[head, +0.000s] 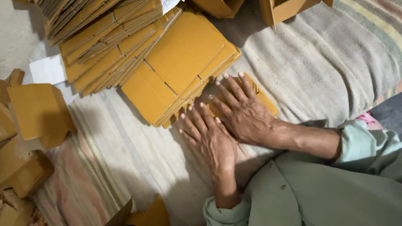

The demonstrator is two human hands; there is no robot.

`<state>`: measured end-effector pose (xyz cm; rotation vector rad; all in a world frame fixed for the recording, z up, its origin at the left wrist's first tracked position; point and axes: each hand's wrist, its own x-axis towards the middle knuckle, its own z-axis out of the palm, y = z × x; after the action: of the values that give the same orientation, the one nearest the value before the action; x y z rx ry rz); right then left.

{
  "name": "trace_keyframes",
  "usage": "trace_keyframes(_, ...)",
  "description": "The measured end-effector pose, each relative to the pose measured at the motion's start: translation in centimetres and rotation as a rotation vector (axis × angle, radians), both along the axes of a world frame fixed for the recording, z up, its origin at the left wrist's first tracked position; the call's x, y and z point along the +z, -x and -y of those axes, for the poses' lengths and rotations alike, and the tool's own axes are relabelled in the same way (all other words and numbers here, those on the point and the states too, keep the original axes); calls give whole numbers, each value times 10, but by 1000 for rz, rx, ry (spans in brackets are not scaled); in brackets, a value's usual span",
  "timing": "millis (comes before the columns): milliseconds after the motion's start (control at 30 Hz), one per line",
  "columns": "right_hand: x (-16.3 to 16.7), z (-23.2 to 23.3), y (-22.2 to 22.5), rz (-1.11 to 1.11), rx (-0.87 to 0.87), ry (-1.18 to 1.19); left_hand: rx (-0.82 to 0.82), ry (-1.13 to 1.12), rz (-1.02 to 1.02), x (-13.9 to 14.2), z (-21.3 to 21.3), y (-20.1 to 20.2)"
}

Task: The person folds flat yellow cardboard mailing boxes into shape. They take a flat blank from a stack, fold the side walls and end flaps inward, press the creases flat with their palms, and set the formed box aside, repeating the cycle.

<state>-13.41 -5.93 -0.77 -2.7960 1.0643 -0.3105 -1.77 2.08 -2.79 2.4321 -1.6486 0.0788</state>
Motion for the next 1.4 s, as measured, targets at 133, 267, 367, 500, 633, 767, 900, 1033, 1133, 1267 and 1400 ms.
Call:
trace_keyframes(133, -2, 20, 2, -100, -68, 88, 35, -41, -63, 7, -4, -12)
trace_keyframes(267, -2, 35, 10, -144, -146, 201, 95, -62, -30, 9, -1, -27)
trace_keyframes(367, 0, 29, -4, -236, -90, 96, 61, -85, 80, 7, 10, -22)
trace_keyframes(500, -1, 21, -21, -152, -13, -43, -16, -1, 104, 7, 20, -10)
trace_keyframes(633, -9, 30, -5, -142, -76, 118, 23, 63, -34, 13, 12, -15)
trace_keyframes(767, -13, 36, 13, -32, -137, 93, 75, 90, -57, 17, 3, -21)
trace_keyframes(900, -12, 26, -2, -90, -111, 58, 25, 33, 145, 18, 14, -12)
trace_keyframes(1033, -12, 22, -12, 19, -43, 98, -20, 72, 102, 19, 23, 0)
trace_keyframes(1133, -13, 26, 0, 17, -39, 105, 7, 76, 16, 18, 11, -4)
trace_keyframes(1267, -9, 31, 14, -51, -107, 97, 76, 40, -63, 14, -1, -19)
trace_keyframes(1400, -1, 28, 3, -182, -81, 108, 73, 29, 152, 9, 10, -18)
